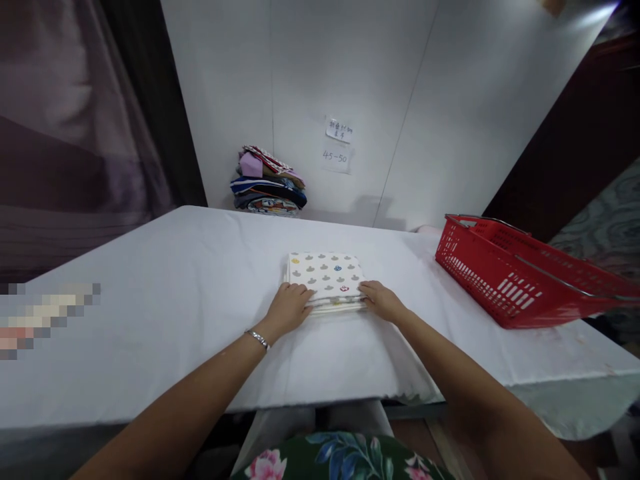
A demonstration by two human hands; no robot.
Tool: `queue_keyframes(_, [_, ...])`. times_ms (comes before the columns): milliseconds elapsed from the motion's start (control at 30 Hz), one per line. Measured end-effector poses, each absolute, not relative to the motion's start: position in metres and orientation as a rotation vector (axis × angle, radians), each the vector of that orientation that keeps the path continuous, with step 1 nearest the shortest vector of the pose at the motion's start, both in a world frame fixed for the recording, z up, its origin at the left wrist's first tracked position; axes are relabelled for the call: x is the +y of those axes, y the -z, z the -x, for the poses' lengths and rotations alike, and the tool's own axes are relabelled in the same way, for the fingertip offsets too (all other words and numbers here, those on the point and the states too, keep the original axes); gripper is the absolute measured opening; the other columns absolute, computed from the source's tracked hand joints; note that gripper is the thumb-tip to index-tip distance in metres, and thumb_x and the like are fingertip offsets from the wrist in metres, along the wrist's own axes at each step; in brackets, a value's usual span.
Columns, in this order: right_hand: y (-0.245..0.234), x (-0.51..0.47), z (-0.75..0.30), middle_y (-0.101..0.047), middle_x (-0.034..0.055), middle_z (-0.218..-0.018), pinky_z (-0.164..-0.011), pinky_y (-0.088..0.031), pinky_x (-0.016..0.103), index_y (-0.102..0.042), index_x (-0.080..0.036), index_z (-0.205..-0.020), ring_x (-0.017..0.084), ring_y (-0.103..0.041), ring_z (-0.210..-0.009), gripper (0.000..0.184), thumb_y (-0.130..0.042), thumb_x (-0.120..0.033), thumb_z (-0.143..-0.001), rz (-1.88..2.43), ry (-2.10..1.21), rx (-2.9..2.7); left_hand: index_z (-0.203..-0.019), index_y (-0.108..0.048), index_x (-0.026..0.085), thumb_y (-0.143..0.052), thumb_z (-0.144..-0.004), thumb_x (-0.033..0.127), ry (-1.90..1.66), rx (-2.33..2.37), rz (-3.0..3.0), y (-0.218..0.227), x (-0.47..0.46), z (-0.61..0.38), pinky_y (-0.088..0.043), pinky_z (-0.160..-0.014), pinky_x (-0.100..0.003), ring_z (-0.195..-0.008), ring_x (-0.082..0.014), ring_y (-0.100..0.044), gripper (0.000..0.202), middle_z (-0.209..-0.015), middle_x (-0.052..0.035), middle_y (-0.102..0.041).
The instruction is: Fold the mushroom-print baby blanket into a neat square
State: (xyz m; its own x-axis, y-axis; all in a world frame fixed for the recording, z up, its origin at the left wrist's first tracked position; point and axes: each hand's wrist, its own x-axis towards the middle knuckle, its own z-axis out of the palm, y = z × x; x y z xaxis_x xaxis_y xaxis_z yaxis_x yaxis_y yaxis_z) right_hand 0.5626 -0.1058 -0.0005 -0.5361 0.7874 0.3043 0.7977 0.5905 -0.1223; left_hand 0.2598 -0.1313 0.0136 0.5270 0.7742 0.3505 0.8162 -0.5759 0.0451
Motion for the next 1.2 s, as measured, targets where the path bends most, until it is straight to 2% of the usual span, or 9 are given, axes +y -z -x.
queue_keyframes(133, [-0.009, -0.106, -0.56, -0.059, 0.0083, -0.116, -0.089, -0.046, 0.037, -0.059, -0.022, -0.115, 0.022, -0.051, -0.107, 0.033, -0.049, -0.014, -0.084, 1.331, 0.117, -2.535, -0.091, -0.061, 0.018, -0.046, -0.079, 0.012, 0.414, -1.405, 2.615, -0.019, -0.129, -0.269, -0.033, -0.08, -0.038, -0.087, -0.0234, -0.054, 0.02, -0.089, -0.009, -0.062])
queue_keyframes(233, [-0.013, -0.108, -0.564, -0.06, 0.0082, -0.112, -0.086, -0.047, 0.035, -0.059, -0.022, -0.116, 0.021, -0.051, -0.104, 0.032, -0.042, -0.016, -0.089, 1.402, 0.158, -2.407, -0.085, -0.06, 0.016, -0.04, -0.077, 0.004, 0.453, -1.424, 2.557, -0.024, -0.13, -0.273, -0.033, -0.077, -0.037, -0.082, -0.0222, -0.055, 0.025, -0.084, -0.0092, -0.061])
queue_keyframes(467, [0.003, -0.128, -0.571, -0.058, 0.0062, -0.116, -0.087, -0.046, 0.032, -0.06, -0.023, -0.115, 0.021, -0.051, -0.108, 0.031, -0.043, -0.021, -0.09, 1.449, 0.111, -2.409, -0.091, -0.06, 0.017, -0.04, -0.08, 0.004, 0.441, -1.322, 2.535, -0.002, -0.142, -0.272, -0.034, -0.074, -0.035, -0.085, -0.022, -0.052, 0.026, -0.087, -0.0081, -0.06])
queue_keyframes(700, [-0.007, -0.124, -0.564, -0.059, 0.0047, -0.115, -0.078, -0.048, 0.029, -0.057, -0.027, -0.12, 0.019, -0.059, -0.095, 0.032, -0.042, -0.024, -0.091, 1.595, 0.115, -2.333, -0.102, -0.059, 0.02, -0.036, -0.086, 0.006, 0.547, -1.31, 2.496, -0.012, -0.134, -0.267, -0.034, -0.081, -0.038, -0.09, -0.0222, -0.052, 0.032, -0.093, -0.0085, -0.06])
queue_keyframes(833, [-0.008, -0.12, -0.559, -0.059, 0.0066, -0.115, -0.082, -0.046, 0.029, -0.059, -0.023, -0.117, 0.02, -0.058, -0.099, 0.031, -0.04, -0.024, -0.092, 1.573, 0.169, -2.233, -0.11, -0.058, 0.021, -0.034, -0.087, 0.007, 0.602, -1.304, 2.502, -0.009, -0.131, -0.261, -0.034, -0.086, -0.039, -0.098, -0.0228, -0.05, 0.036, -0.099, -0.0097, -0.06])
queue_keyframes(1000, [0.009, -0.127, -0.56, -0.059, 0.0055, -0.117, -0.08, -0.047, 0.028, -0.06, -0.026, -0.117, 0.018, -0.06, -0.094, 0.032, -0.04, -0.024, -0.091, 1.546, 0.027, -2.356, -0.113, -0.058, 0.023, -0.035, -0.085, 0.005, 0.577, -1.295, 2.609, 0.01, -0.139, -0.26, -0.036, -0.088, -0.039, -0.098, -0.0221, -0.05, 0.04, -0.1, -0.0095, -0.059])
queue_keyframes(1200, [0.014, -0.13, -0.562, -0.058, 0.0058, -0.119, -0.079, -0.048, 0.029, -0.059, -0.026, -0.119, 0.02, -0.061, -0.094, 0.034, -0.039, -0.025, -0.091, 1.583, 0.045, -2.354, -0.116, -0.057, 0.022, -0.034, -0.086, 0.004, 0.603, -1.302, 2.599, 0.011, -0.141, -0.258, -0.036, -0.09, -0.039, -0.101, -0.0223, -0.052, 0.042, -0.103, -0.0094, -0.061])
